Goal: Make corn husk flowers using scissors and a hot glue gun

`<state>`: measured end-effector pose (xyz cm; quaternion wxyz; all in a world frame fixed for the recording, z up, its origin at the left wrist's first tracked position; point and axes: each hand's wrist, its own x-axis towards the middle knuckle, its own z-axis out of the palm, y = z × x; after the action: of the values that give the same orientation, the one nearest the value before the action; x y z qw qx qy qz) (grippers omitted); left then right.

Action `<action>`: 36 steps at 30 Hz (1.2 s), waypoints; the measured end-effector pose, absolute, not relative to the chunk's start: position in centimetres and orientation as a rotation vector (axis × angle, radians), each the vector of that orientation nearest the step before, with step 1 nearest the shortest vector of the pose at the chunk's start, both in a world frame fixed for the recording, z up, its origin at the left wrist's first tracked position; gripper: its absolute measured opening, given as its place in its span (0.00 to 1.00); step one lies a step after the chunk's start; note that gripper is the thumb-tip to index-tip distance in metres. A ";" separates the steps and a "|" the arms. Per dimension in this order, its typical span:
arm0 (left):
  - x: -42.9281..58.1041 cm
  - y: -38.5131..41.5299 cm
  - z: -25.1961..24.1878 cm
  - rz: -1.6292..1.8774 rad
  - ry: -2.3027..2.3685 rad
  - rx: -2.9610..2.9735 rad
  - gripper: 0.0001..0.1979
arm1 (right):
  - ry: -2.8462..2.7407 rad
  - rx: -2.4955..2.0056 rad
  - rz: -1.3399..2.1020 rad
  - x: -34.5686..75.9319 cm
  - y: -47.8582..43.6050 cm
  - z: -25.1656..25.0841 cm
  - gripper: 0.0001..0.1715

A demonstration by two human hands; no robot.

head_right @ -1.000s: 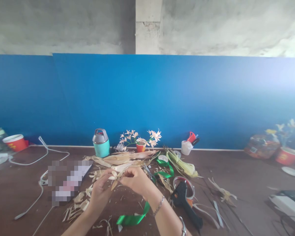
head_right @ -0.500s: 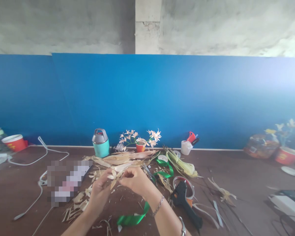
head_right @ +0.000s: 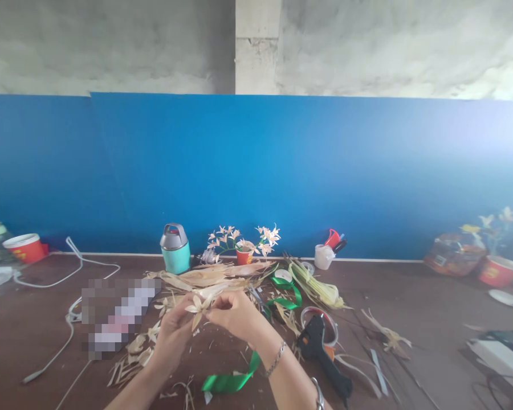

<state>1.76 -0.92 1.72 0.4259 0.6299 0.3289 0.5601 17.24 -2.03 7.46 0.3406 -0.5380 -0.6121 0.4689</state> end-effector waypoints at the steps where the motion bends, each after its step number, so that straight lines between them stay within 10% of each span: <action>1: 1.8 -0.9 1.7 1.389 0.816 1.563 0.11 | -1.590 -1.399 1.216 17.2 -2.1 7.5 0.08; 36: 1.8 -0.7 2.5 1.156 0.795 1.443 0.09 | -1.595 -1.308 1.274 18.5 -1.2 6.5 0.12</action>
<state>1.81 -0.69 2.55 0.5350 0.6057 0.3338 0.4854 18.47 -1.17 6.45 0.3509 -0.5054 -0.6160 0.4920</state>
